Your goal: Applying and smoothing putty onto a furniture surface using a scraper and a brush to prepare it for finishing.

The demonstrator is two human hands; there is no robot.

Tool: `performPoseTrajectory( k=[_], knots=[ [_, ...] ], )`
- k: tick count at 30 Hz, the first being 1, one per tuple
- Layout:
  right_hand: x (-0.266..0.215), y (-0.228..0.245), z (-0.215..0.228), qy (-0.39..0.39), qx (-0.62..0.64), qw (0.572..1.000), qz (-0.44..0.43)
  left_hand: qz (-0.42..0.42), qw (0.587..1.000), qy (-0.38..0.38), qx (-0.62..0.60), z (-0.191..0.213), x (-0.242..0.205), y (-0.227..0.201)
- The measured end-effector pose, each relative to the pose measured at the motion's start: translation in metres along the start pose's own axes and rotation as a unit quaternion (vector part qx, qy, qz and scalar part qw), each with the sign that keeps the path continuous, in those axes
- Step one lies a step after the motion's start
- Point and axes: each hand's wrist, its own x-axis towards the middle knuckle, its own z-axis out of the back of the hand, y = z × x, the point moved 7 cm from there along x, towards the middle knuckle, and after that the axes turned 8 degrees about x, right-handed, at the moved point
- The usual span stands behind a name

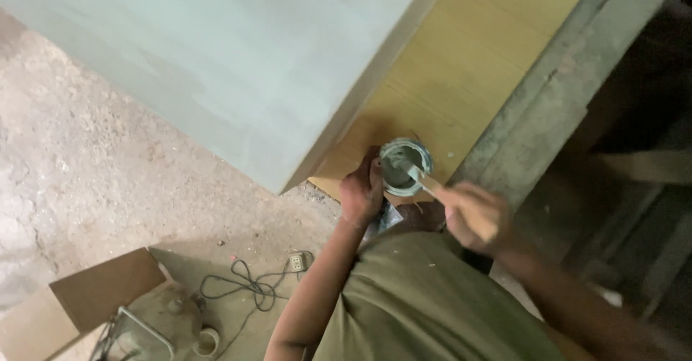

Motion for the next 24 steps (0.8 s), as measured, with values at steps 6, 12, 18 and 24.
performPoseTrajectory(
  k=[6, 12, 18, 24],
  knots=[
    [0.061, -0.007, -0.027, 0.090, 0.106, 0.990, -0.018, -0.037, 0.997, -0.003, 0.061, -0.006, 0.003, 0.006],
    [0.101, 0.009, -0.009, 0.228, 0.071, 0.968, -0.073, -0.038, 0.993, -0.008, 0.116, -0.001, -0.003, 0.002],
    [0.089, 0.006, -0.026, 0.283, 0.033, 0.958, 0.017, -0.039, 0.990, -0.016, 0.135, -0.018, 0.005, 0.018],
    [0.080, 0.001, 0.004, 0.362, 0.033, 0.902, -0.234, -0.044, 0.993, -0.020, 0.105, -0.020, 0.000, 0.011]
  ],
)
